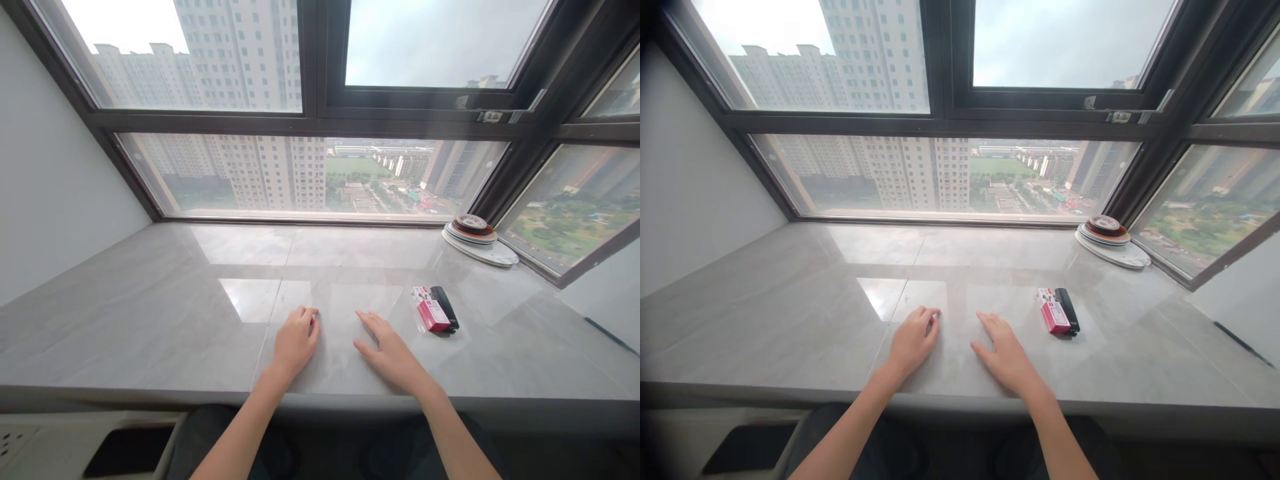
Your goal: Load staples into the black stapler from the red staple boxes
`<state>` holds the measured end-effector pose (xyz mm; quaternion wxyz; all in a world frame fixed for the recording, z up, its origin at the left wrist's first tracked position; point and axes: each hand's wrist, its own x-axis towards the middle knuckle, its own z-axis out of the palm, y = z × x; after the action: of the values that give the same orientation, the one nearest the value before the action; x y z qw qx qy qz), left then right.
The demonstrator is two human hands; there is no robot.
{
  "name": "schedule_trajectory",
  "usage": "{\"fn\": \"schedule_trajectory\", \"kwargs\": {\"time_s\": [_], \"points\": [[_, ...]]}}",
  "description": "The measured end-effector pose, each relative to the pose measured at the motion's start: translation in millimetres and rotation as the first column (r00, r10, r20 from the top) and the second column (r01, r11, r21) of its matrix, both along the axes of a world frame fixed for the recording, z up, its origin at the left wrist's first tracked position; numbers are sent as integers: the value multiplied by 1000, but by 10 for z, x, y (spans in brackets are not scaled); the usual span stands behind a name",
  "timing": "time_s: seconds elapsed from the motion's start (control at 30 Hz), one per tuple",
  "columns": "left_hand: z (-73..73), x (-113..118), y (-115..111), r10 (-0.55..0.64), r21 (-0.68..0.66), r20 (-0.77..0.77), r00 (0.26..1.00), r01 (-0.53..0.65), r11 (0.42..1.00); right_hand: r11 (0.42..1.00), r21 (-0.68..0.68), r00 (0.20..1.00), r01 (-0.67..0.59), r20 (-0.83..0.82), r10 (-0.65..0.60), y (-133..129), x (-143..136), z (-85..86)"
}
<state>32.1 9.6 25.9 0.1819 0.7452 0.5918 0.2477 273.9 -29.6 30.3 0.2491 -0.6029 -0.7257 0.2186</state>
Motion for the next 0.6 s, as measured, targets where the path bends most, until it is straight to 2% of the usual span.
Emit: {"fn": "schedule_trajectory", "kwargs": {"time_s": [0.1,0.2,0.33,0.6], "points": [[-77,-167,-118,16,146,-199,980,14,989,998,52,962,26,269,-39,168,-291,-176],[-153,-127,-128,-13,172,-293,956,66,983,991,82,916,103,381,-126,241,-380,-283],[-223,-51,-47,-50,125,-327,944,96,987,984,100,898,144,405,-173,247,-395,-324],[-304,-102,-2,-47,111,-334,941,89,990,983,122,909,139,378,-175,246,-412,-343]]}}
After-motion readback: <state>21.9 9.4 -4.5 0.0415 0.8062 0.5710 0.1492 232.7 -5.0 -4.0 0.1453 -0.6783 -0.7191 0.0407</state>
